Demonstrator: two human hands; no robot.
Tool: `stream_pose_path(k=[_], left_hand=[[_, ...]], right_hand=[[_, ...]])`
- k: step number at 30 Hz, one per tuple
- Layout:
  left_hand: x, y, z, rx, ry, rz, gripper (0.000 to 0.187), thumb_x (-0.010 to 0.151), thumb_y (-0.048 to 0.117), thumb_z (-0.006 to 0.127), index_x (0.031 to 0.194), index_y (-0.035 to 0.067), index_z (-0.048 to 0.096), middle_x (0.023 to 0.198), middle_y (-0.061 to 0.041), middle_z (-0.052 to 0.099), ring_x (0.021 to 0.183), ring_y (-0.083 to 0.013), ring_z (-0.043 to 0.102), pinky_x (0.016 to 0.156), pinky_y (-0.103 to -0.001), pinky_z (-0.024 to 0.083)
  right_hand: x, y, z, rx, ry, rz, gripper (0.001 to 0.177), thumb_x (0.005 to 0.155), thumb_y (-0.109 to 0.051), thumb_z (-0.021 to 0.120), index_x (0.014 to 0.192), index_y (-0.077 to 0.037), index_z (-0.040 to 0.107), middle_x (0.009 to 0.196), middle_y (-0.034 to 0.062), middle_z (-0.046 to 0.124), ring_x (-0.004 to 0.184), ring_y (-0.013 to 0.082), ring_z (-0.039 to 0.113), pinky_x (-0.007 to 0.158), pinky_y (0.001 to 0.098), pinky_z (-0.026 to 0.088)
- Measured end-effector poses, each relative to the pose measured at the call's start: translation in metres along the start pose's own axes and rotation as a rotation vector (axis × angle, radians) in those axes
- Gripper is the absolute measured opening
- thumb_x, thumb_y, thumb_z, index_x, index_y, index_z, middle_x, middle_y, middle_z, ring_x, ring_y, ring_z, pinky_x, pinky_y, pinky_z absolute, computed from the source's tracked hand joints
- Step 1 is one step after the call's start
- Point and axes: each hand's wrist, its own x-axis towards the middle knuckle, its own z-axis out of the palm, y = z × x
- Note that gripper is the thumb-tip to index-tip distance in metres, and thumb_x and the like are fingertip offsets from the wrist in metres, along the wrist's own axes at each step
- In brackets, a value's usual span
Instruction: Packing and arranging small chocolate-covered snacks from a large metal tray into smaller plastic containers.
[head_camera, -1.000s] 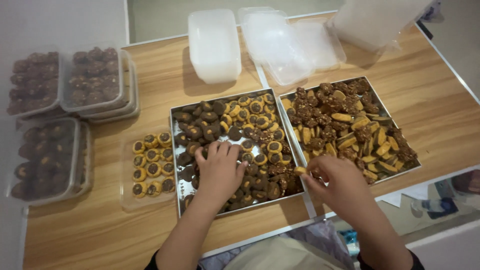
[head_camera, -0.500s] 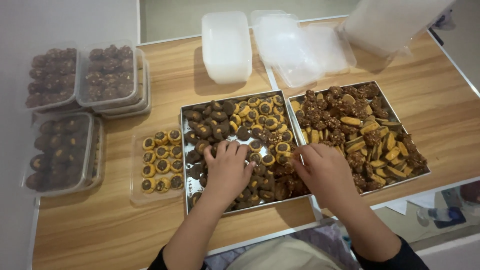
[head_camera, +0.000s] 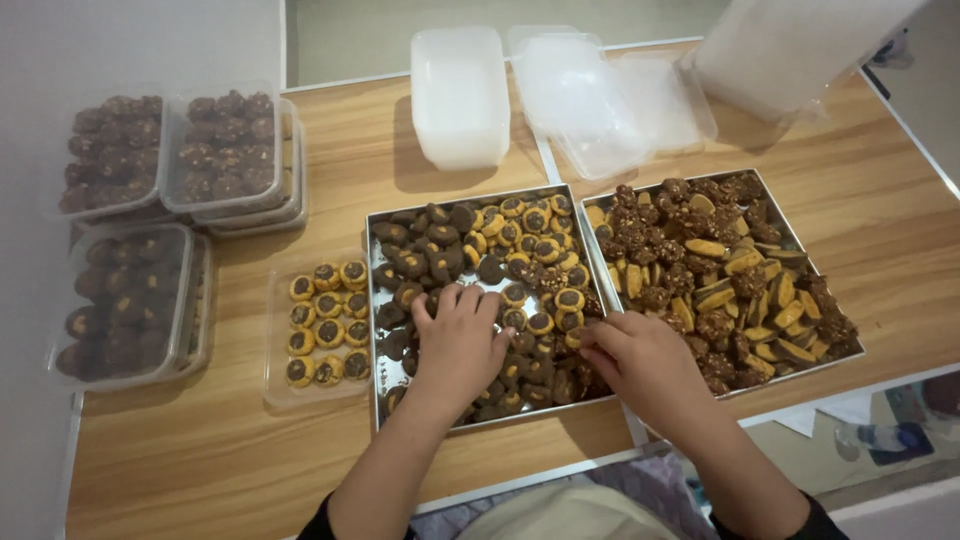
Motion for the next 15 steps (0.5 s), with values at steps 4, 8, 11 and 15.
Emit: stream_pose_path(k=[4, 8, 11, 15], left_hand=[[-0.001, 0.001, 0.000, 0.009, -0.015, -0.006, 0.041, 0.092, 0.039, 0.067, 0.126, 0.017, 0.060, 0.126, -0.010, 0.061, 0.132, -0.0320, 0.045, 0.106, -0.068, 0.025], [-0.001, 0.002, -0.006, 0.019, -0.006, -0.012, 0.038, 0.093, 0.041, 0.067, 0.124, 0.018, 0.063, 0.127, -0.006, 0.062, 0.129, -0.0307, 0.048, 0.105, -0.068, 0.028], [0.000, 0.005, -0.011, 0.011, -0.003, -0.009, 0.036, 0.095, 0.041, 0.067, 0.123, 0.018, 0.065, 0.128, -0.003, 0.062, 0.126, -0.0300, 0.050, 0.104, -0.068, 0.031], [0.002, 0.004, -0.009, 0.006, -0.028, -0.034, 0.037, 0.095, 0.042, 0.067, 0.124, 0.019, 0.066, 0.131, -0.002, 0.061, 0.129, -0.0297, 0.049, 0.106, -0.070, 0.029]], right_hand=[[-0.008, 0.004, -0.016, 0.121, -0.098, 0.091, 0.008, 0.087, -0.018, 0.076, 0.094, -0.014, 0.075, 0.079, 0.0044, 0.071, 0.077, 0.0271, 0.073, 0.072, 0.0374, 0.056], [-0.011, 0.013, -0.052, 0.170, -0.110, 0.460, 0.015, 0.091, -0.020, 0.071, 0.102, -0.016, 0.079, 0.098, 0.0023, 0.077, 0.090, 0.0202, 0.073, 0.087, 0.0380, 0.056], [-0.022, 0.037, -0.065, 0.038, -0.028, 0.632, 0.019, 0.095, -0.022, 0.068, 0.110, -0.014, 0.076, 0.103, 0.0033, 0.074, 0.093, 0.0216, 0.069, 0.085, 0.0417, 0.053], [-0.028, 0.047, -0.065, -0.073, -0.091, 0.682, 0.028, 0.096, -0.025, 0.068, 0.120, -0.013, 0.075, 0.109, 0.0061, 0.075, 0.099, 0.0249, 0.068, 0.083, 0.0433, 0.056]])
